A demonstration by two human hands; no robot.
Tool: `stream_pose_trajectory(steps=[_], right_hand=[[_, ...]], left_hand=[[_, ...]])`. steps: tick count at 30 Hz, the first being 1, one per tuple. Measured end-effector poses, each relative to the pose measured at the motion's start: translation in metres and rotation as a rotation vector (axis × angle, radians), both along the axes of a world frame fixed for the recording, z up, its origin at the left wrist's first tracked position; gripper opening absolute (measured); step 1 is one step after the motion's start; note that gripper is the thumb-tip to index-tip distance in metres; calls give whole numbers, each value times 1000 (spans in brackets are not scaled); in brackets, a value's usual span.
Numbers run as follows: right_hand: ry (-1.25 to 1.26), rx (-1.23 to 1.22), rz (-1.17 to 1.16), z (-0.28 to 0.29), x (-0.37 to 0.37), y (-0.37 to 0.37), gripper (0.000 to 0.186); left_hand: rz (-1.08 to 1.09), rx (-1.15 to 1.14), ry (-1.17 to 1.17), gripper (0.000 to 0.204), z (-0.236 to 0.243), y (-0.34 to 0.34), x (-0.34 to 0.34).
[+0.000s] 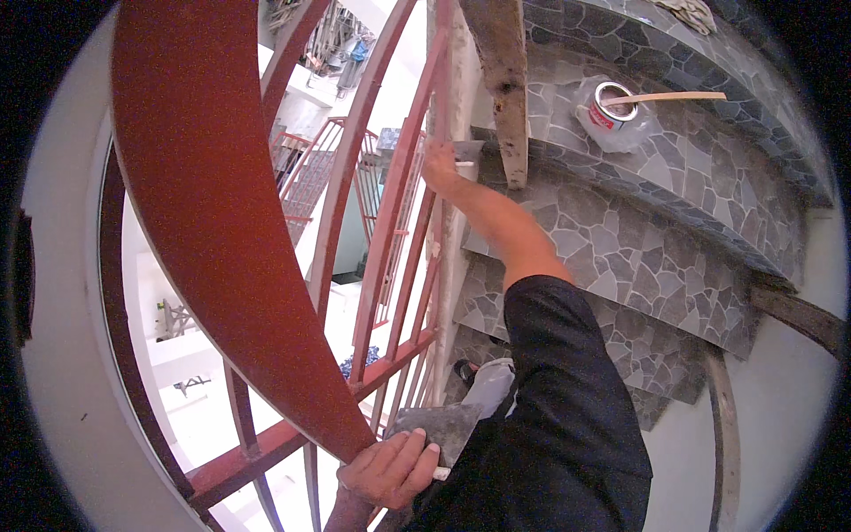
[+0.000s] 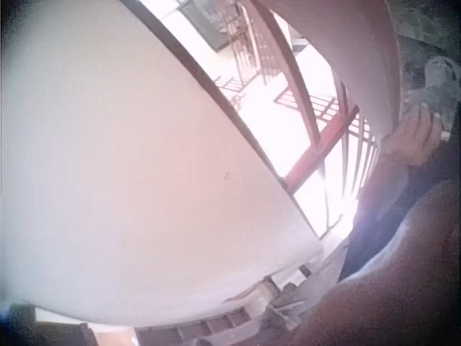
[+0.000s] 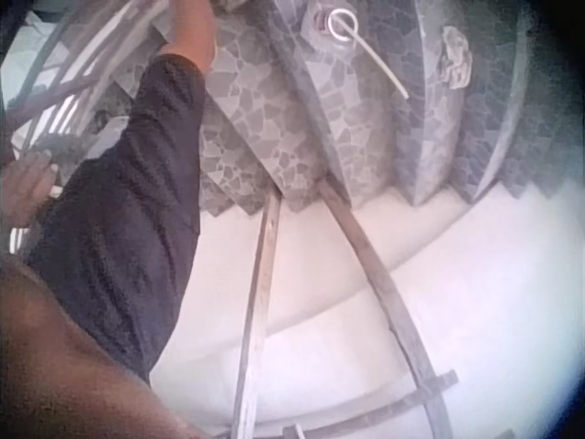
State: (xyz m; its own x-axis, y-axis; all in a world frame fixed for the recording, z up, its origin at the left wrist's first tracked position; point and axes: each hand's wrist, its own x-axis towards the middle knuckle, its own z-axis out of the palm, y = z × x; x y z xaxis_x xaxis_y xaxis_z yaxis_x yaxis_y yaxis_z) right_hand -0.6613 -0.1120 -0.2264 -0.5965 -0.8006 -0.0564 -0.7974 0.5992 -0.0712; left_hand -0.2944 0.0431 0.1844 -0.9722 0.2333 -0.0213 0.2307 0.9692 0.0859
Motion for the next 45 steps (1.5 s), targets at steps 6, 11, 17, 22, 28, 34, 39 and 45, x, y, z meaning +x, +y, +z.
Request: stream_pose_trajectory(steps=[6, 11, 17, 22, 28, 34, 39, 45], right_hand=[[-114, 73, 357, -23, -34, -6, 16], [43, -113, -4, 19, 13, 0, 18], [-116, 86, 413, -8, -26, 43, 21], [72, -76, 60, 17, -14, 28, 23], [-170, 120, 566, 10, 3, 19, 13], [-151, -177, 125, 6, -5, 24, 17], [97, -97, -103, 23, -18, 28, 18], [-275, 227, 461, 36, 30, 40, 21]], left_hand=[[-38, 14, 27, 24, 0, -1, -8], [61, -21, -38, 24, 1, 0, 5], [-63, 22, 0, 25, 1, -1, -11], [-20, 13, -9, 24, 0, 1, -5], [-16, 51, 3, 22, 0, -1, -3], [-34, 47, 12, 23, -2, -2, -5], [15, 80, 19, 22, 0, 0, -2], [-29, 74, 68, 22, -6, -2, -3]])
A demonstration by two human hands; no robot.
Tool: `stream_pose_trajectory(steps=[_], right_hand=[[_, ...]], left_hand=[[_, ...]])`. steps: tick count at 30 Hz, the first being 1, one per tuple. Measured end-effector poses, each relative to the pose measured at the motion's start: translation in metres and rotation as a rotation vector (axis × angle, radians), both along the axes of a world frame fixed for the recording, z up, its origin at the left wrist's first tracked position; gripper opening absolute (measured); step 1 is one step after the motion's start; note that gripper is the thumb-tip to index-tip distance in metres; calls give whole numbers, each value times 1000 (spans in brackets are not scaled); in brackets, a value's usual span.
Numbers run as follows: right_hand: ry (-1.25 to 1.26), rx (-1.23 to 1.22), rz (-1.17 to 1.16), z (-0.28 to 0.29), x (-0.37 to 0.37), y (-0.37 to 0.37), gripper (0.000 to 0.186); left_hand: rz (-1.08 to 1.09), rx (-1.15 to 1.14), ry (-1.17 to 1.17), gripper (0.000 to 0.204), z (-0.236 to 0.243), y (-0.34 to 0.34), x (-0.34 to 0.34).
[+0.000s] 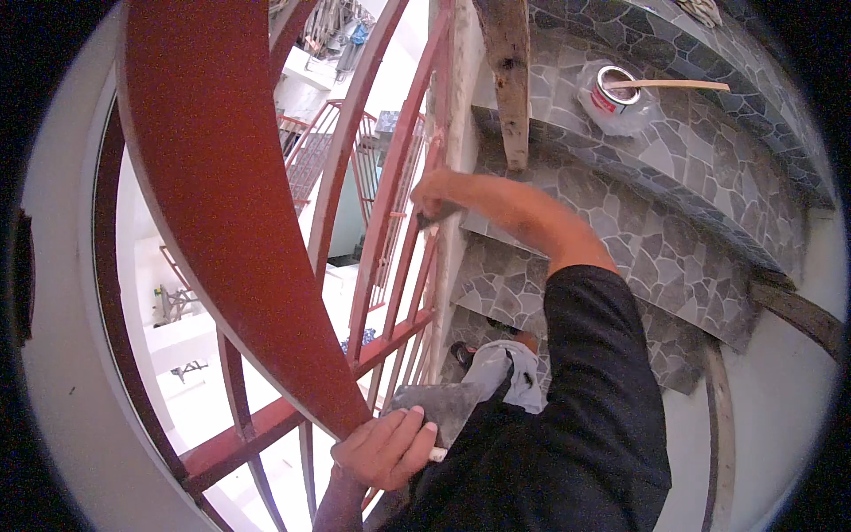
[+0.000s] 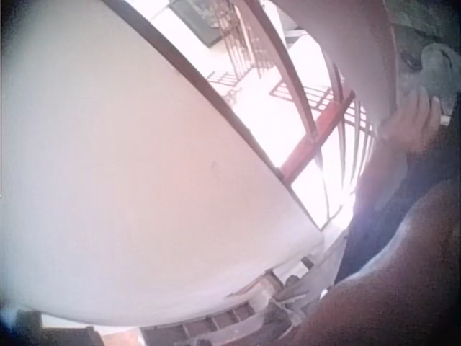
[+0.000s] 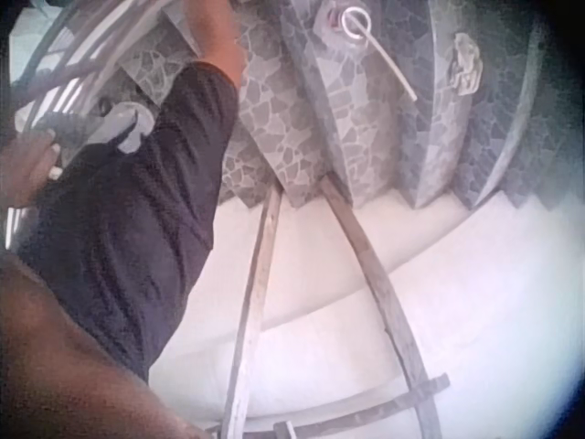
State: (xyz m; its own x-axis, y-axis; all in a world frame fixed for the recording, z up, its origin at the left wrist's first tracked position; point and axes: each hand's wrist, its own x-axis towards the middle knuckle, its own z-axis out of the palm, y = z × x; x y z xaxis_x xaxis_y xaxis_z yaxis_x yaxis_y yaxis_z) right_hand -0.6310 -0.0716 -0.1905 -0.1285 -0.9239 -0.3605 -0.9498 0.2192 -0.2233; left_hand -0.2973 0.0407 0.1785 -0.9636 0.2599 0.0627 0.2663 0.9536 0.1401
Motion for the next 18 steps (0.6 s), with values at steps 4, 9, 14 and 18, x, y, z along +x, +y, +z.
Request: stream_pose_trajectory(steps=[4, 9, 14, 18], right_hand=[[-350, 93, 282, 64, 59, 39, 29], [-891, -161, -415, 9, 53, 113, 29], [-1698, -347, -1034, -24, 54, 143, 23], [-1718, -473, -1173, -17, 26, 129, 28]], left_hand=[[38, -20, -2, 22, 0, 2, 3], [-14, -36, 44, 22, -3, 0, 0], [-8, -26, 39, 21, -2, 2, -3], [-19, -64, 7, 21, -4, 1, 1]])
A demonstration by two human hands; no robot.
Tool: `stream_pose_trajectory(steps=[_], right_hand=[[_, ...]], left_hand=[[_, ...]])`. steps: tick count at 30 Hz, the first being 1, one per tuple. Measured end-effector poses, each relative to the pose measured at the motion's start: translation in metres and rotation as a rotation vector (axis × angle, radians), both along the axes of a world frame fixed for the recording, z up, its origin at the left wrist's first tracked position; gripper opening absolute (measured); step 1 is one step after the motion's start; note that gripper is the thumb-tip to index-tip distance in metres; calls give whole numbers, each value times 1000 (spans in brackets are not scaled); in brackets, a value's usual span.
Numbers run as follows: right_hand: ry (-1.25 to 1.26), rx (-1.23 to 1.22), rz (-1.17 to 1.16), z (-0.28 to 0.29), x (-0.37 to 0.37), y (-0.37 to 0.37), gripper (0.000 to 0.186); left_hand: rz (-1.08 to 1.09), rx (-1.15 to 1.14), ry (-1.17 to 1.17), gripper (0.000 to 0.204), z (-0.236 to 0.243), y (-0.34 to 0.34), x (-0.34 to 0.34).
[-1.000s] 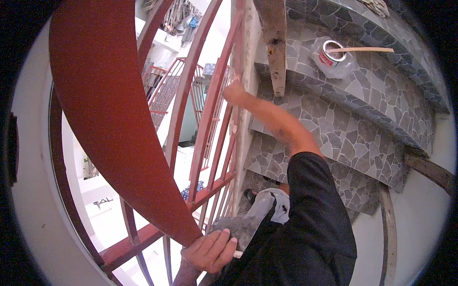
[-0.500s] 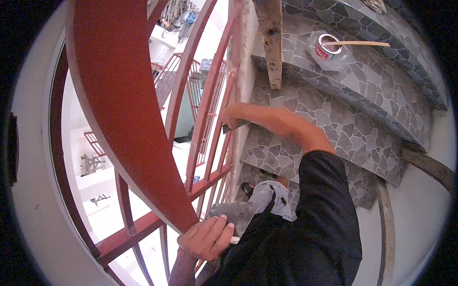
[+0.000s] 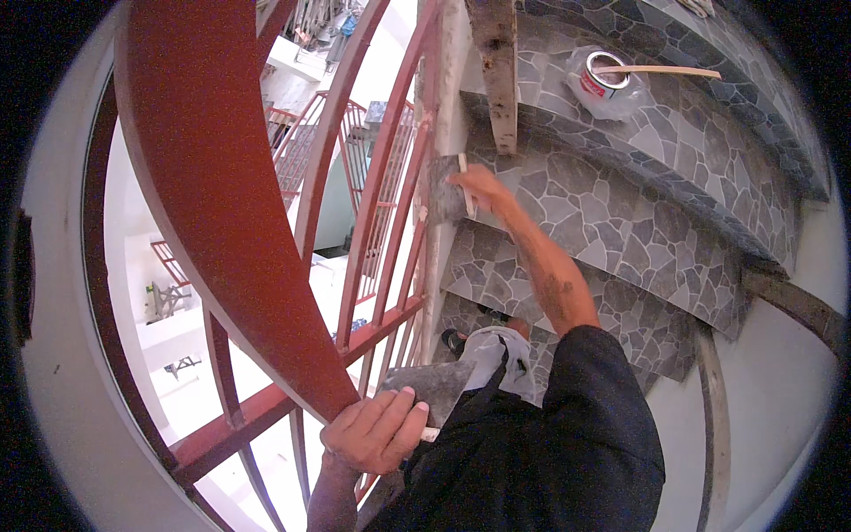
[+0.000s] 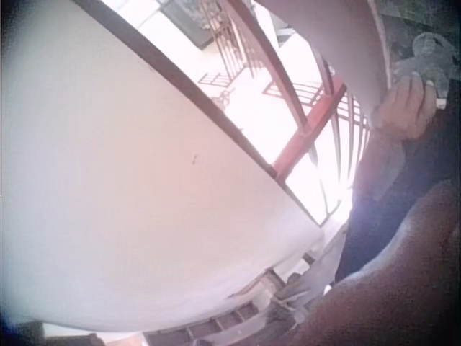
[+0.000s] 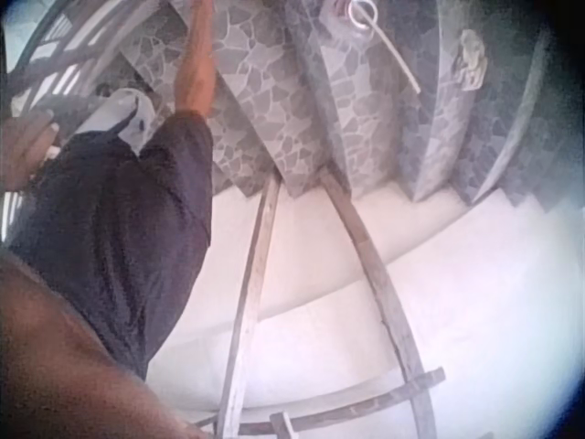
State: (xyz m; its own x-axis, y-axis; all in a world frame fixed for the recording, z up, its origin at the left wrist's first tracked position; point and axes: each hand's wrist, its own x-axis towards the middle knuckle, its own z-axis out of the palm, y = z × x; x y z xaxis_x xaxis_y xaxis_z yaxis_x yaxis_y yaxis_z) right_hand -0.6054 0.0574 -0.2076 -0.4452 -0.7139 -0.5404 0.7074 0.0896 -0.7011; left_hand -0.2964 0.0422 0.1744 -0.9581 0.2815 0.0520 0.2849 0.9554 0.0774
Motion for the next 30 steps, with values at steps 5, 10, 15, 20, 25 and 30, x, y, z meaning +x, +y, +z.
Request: stream_pose_trajectory(steps=[5, 10, 15, 20, 25, 30], right_hand=[[976, 315, 120, -26, -56, -61, 40], [777, 450, 123, -10, -92, -86, 43], [839, 534, 141, -17, -93, -97, 41], [993, 608, 136, -36, -98, -98, 38], [1073, 557, 271, -29, -125, -88, 47], [1131, 736, 450, -8, -77, -117, 45]], left_hand=[[7, -15, 17, 22, 0, -1, 3], [38, 1, 36, 19, 2, 0, -1], [44, 58, 12, 20, 1, 0, 2], [34, 56, -6, 20, 5, -1, -1], [12, 68, 4, 18, 5, -1, -4], [63, 38, -2, 21, 3, 0, 4]])
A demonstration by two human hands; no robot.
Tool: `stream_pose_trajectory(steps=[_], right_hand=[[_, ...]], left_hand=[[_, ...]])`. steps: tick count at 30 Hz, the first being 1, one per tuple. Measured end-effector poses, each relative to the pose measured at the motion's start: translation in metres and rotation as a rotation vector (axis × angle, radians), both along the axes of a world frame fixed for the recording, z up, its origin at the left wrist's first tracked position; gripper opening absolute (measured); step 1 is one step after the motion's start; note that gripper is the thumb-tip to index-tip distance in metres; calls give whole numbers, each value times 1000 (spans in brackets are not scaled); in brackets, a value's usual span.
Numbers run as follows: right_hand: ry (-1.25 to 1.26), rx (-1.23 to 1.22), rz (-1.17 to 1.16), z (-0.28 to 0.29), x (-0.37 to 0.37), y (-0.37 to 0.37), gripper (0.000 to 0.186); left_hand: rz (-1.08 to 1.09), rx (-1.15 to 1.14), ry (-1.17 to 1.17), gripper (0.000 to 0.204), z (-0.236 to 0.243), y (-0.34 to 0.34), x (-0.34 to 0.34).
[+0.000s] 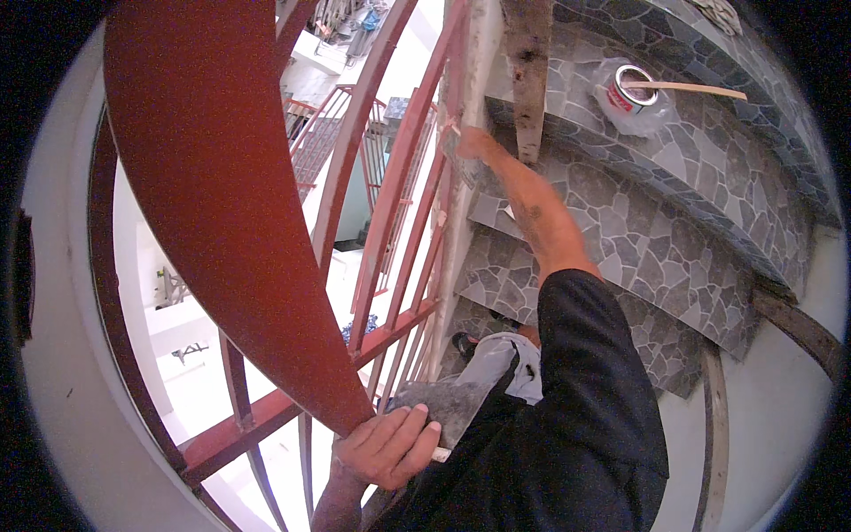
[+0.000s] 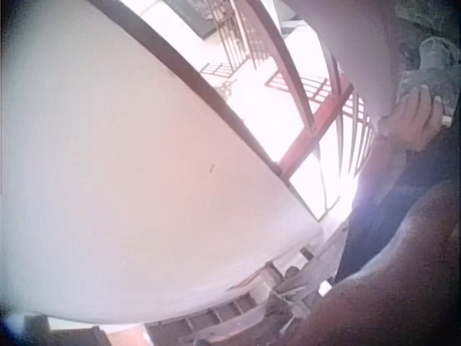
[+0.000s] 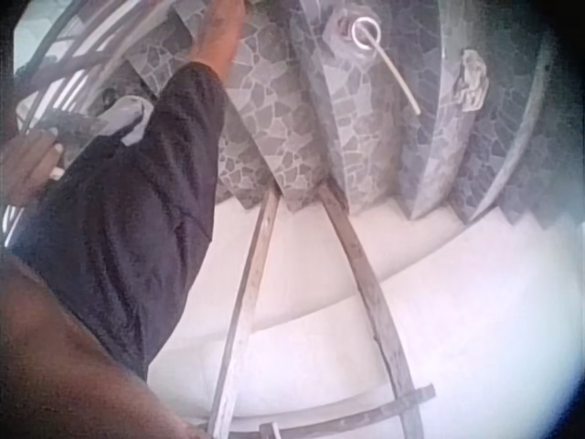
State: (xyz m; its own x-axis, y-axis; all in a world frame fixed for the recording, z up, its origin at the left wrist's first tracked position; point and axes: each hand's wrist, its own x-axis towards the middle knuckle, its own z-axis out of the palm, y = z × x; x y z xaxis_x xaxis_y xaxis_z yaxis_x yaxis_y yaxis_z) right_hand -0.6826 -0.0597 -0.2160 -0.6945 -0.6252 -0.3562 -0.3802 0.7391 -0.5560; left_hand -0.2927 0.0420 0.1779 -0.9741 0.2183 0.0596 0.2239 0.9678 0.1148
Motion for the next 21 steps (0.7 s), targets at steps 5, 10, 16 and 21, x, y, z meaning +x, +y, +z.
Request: stream_pose_trajectory(steps=[5, 10, 16, 21], right_hand=[[-45, -85, 74, -52, -24, -9, 42], [-79, -222, 4, -120, -14, -29, 40], [25, -465, -225, -143, -56, -24, 42], [-66, -249, 31, -118, -39, -37, 45]], left_hand=[[-15, 22, 1, 21, -1, 2, -4], [11, 26, -37, 21, -1, 2, -4], [-16, 22, 15, 22, -1, 3, -2], [11, 7, -10, 22, -3, 2, -4]])
